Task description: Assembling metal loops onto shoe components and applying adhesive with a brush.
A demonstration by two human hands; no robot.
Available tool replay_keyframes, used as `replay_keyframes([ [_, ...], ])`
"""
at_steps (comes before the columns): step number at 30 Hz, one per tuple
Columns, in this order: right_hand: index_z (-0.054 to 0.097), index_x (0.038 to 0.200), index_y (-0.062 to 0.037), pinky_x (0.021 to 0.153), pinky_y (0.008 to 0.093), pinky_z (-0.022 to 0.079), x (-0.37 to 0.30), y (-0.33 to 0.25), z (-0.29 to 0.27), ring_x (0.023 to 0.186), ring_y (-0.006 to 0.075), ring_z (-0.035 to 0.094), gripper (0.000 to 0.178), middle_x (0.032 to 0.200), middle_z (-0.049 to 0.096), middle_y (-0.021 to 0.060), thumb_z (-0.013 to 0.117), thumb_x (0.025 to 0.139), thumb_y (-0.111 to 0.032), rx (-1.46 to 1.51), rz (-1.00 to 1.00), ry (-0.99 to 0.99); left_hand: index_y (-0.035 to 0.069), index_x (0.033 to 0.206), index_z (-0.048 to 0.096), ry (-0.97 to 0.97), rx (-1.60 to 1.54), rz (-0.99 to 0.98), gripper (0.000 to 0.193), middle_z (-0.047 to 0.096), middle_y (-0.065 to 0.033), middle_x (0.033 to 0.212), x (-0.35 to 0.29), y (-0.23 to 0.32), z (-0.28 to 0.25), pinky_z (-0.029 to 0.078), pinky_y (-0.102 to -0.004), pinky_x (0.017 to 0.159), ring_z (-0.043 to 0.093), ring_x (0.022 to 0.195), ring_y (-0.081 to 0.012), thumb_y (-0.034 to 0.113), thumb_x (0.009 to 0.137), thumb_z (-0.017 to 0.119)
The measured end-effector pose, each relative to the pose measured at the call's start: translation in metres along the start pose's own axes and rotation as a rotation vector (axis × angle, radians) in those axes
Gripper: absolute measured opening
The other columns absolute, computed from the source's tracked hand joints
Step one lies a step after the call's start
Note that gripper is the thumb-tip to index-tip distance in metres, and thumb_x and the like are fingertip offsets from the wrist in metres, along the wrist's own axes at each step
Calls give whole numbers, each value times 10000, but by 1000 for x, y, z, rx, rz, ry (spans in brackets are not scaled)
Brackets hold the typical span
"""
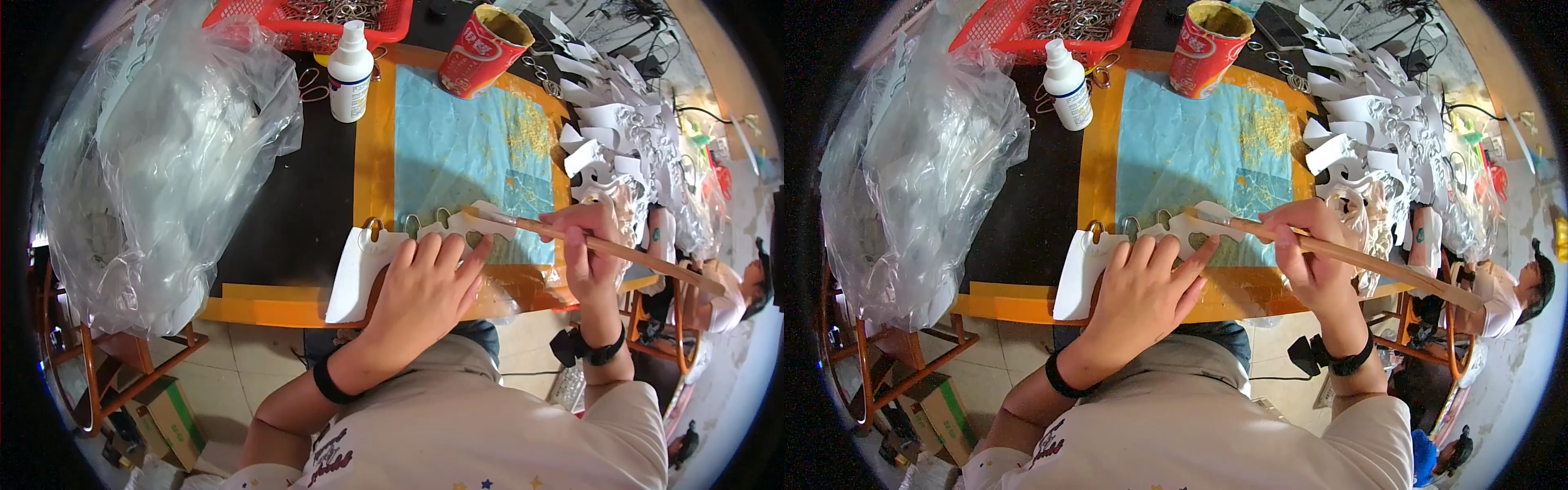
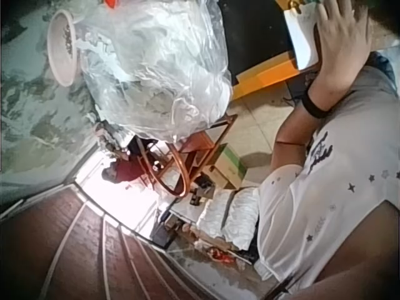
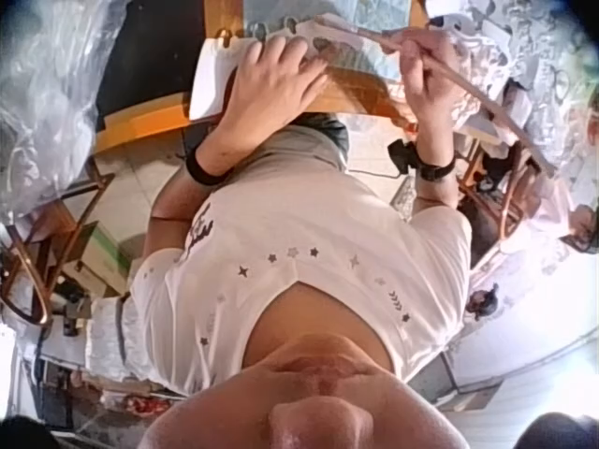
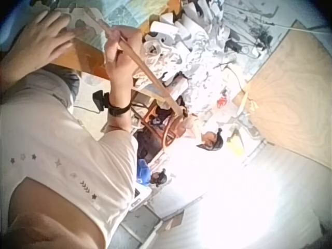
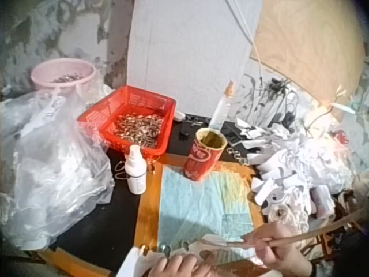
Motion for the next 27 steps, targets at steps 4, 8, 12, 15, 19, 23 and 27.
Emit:
replay_keyframes([
  [4, 559, 837, 10, 626, 285, 537, -1, 3, 2, 700, 181, 675, 145, 774, 654, 121, 531, 926, -101, -65, 9, -61, 155, 1336, 503, 2, -7, 6, 500, 467, -45, 871, 0, 0, 1, 354, -340, 713, 457, 836, -200, 284, 863, 604],
  [8, 558, 834, 7, 617, 284, 537, 1, -1, 1, 682, 173, 667, 152, 766, 650, 121, 530, 928, -108, -37, -5, -6, 155, 1338, 501, -4, -9, 6, 500, 467, -44, 871, 0, 0, 0, 354, -340, 712, 457, 838, -200, 283, 866, 602],
  [12, 551, 839, 8, 629, 288, 538, -1, 1, 2, 678, 175, 662, 152, 756, 644, 121, 526, 931, -109, -93, -14, -63, 155, 1336, 501, -12, -7, 0, 495, 469, -44, 879, 0, -1, 0, 355, -341, 715, 457, 842, -201, 282, 868, 599],
  [15, 543, 834, 7, 633, 292, 535, 0, 3, -5, 695, 185, 666, 154, 753, 640, 122, 521, 933, -108, -80, 16, -8, 157, 1334, 501, -14, -9, -3, 495, 469, -44, 883, 0, 0, -1, 356, -342, 713, 458, 845, -203, 283, 867, 601],
  [19, 535, 838, 10, 646, 301, 536, -1, 2, -1, 708, 193, 667, 150, 735, 626, 114, 525, 932, -106, -48, 8, -24, 161, 1336, 499, -5, -11, -4, 503, 469, -44, 884, 0, 0, 0, 357, -344, 711, 461, 849, -206, 283, 861, 608],
  [23, 543, 856, 7, 653, 302, 537, -4, 7, -9, 713, 203, 674, 127, 735, 627, 113, 535, 926, -98, -126, -5, 8, 161, 1337, 498, -8, -13, -2, 508, 469, -43, 883, 0, 0, 0, 357, -344, 711, 460, 849, -205, 280, 857, 612],
  [27, 551, 859, 2, 635, 295, 531, 0, 3, -4, 721, 212, 682, 119, 748, 639, 115, 535, 924, -97, -111, -6, 20, 161, 1339, 497, 4, -7, -3, 508, 466, -41, 880, -1, 0, -1, 357, -342, 711, 459, 845, -202, 277, 858, 612],
])
Point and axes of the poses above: each hand's wrist, its own x-axis towards the middle knuckle, its own z-axis out of the palm, y = z × x, the point moved 10 cm from there along x, towards the middle knuckle
